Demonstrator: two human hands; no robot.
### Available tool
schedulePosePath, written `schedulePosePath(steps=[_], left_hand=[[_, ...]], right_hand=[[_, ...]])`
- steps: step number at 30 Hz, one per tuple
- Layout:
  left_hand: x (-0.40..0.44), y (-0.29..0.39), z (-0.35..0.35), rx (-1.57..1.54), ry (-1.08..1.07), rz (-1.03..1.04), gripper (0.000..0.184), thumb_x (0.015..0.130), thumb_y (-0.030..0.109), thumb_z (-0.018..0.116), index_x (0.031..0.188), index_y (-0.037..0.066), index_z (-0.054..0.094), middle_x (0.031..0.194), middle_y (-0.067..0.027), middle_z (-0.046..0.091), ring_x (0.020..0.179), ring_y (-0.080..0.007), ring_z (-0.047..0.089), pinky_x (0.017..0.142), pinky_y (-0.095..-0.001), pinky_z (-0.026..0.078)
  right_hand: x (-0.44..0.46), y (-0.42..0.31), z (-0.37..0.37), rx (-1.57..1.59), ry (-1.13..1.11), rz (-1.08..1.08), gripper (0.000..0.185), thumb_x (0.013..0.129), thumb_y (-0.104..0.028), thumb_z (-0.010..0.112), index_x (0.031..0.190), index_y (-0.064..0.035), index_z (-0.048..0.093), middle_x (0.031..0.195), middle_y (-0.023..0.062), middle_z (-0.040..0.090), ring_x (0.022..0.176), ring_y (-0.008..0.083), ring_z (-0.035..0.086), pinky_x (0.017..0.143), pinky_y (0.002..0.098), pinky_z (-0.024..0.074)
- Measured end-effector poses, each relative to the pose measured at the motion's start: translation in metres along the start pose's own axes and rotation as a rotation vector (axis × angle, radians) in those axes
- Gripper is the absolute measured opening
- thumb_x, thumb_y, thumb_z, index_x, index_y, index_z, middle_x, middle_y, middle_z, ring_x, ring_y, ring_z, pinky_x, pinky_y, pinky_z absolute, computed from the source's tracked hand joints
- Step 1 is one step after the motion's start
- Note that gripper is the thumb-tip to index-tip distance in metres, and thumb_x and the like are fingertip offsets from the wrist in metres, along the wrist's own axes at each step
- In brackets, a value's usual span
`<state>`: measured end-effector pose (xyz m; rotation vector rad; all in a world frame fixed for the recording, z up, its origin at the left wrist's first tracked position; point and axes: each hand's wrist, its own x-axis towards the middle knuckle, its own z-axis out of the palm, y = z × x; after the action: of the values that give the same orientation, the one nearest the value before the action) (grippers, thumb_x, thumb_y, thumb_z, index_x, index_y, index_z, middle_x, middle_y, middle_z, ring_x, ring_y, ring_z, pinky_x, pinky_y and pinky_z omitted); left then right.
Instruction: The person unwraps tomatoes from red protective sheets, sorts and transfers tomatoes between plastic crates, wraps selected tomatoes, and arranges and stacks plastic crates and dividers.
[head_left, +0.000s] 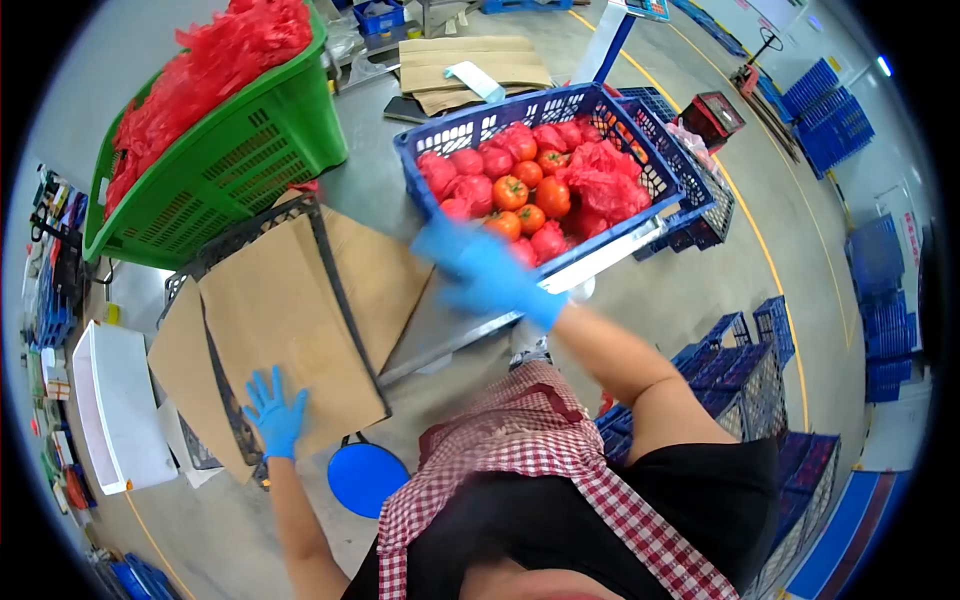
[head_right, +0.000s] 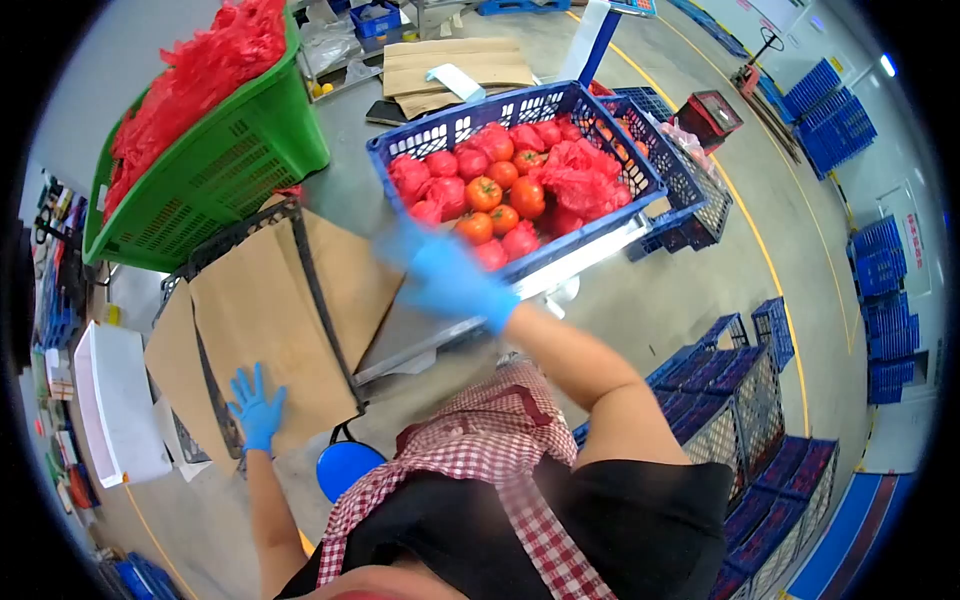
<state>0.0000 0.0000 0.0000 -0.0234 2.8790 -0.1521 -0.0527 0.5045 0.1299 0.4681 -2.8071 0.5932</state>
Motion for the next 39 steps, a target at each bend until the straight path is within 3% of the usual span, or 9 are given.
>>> schedulePosePath(steps=[2,5,8,13,17,19,22,33,39], left_hand=[[0.004,-0.011,-0.011,-0.11,-0.131,-0.091,0.078,0.079,0.046,0.063,0.143,0.018,0.028,0.149,-0.0161,0.02,0.136,-0.0401,0.017,0.105,-0.0611,0.018],[0.013,0.074,-0.056,-0.144,0.322,-0.328,0.065,0.082,0.035,0.063,0.138,0.013,0.038,0.144,-0.0184,0.03,0.133,-0.0389,0.025,0.106,-0.0527,0.024],[0.045,0.221,-0.122,-0.59,0.469,0.009,0.054,0.085,0.026,0.061,0.133,0.009,0.045,0.139,-0.0183,0.037,0.13,-0.0328,0.032,0.106,-0.0445,0.027],[0.087,0.432,-0.183,-0.741,0.246,0.508,0.058,0.081,0.028,0.064,0.133,0.01,0.044,0.14,-0.0186,0.035,0.128,-0.0342,0.036,0.105,-0.0406,0.031],[0.126,0.494,-0.141,-0.51,-0.081,0.503,0.045,0.077,0.036,0.066,0.11,0.007,0.059,0.116,-0.0182,0.055,0.109,-0.0345,0.052,0.09,-0.0412,0.044],[0.114,0.514,-0.128,-0.283,-0.388,0.485,0.061,0.067,0.046,0.072,0.112,0.007,0.058,0.108,-0.0173,0.055,0.099,-0.0333,0.055,0.085,-0.0415,0.044],[0.067,0.534,-0.132,-0.123,0.053,0.68,0.061,0.063,0.048,0.073,0.109,0.009,0.059,0.111,-0.0137,0.051,0.104,-0.03,0.049,0.086,-0.0402,0.041],[0.077,0.546,-0.1,-0.083,-0.1,1.104,0.038,0.068,0.027,0.069,0.106,0.023,0.064,0.116,-0.0017,0.054,0.1,-0.0249,0.051,0.08,-0.0363,0.042],[0.085,0.546,-0.096,-0.334,-0.286,1.232,0.023,0.068,0.014,0.066,0.091,0.015,0.069,0.106,-0.0017,0.062,0.102,-0.024,0.053,0.083,-0.0366,0.045]], right_hand=[[0.004,0.046,-0.031,-0.032,0.134,-0.025,0.07,0.071,-0.029,0.072,0.133,-0.0128,0.044,0.132,0.0141,0.045,0.123,0.034,0.041,0.102,0.0446,0.0339],[-0.029,0.229,-0.073,-0.364,-0.155,0.6,0.095,0.056,-0.044,0.082,0.137,-0.0206,0.038,0.142,0.0273,0.023,0.125,0.0413,0.037,0.101,0.0454,0.0363],[-0.057,0.321,-0.047,-0.088,-0.479,0.34,0.106,0.052,-0.056,0.08,0.141,-0.0248,0.031,0.146,0.0263,0.012,0.119,0.0519,0.037,0.097,0.052,0.0378],[-0.069,0.366,-0.037,0.119,-0.322,0.293,0.053,0.071,-0.016,0.065,0.122,-0.0096,0.054,0.117,0.0218,0.055,0.104,0.0366,0.056,0.091,0.0391,0.0456],[-0.033,0.408,-0.091,0.656,-0.031,0.691,0.044,0.072,-0.008,0.061,0.115,-0.0015,0.057,0.11,0.0163,0.061,0.1,0.0293,0.06,0.087,0.0351,0.0469],[-0.033,0.404,-0.103,0.07,0.127,0.283,0.046,0.069,-0.005,0.061,0.115,-0.0082,0.059,0.114,0.013,0.059,0.096,0.0303,0.06,0.084,0.0363,0.0482],[-0.034,0.385,-0.12,-0.207,0.049,0.121,0.047,0.065,-0.005,0.062,0.111,-0.013,0.061,0.11,0.011,0.058,0.092,0.0312,0.059,0.08,0.0376,0.0492],[-0.053,0.29,-0.026,-0.333,-0.881,-0.338,0.048,0.063,-0.038,0.068,0.105,-0.0171,0.063,0.102,0.0104,0.055,0.093,0.0264,0.053,0.073,0.0398,0.0394],[-0.062,0.284,-0.003,-0.308,-0.875,-0.476,0.019,0.073,-0.023,0.058,0.087,-0.0163,0.069,0.09,0.0088,0.058,0.089,0.0249,0.054,0.074,0.0398,0.039]])
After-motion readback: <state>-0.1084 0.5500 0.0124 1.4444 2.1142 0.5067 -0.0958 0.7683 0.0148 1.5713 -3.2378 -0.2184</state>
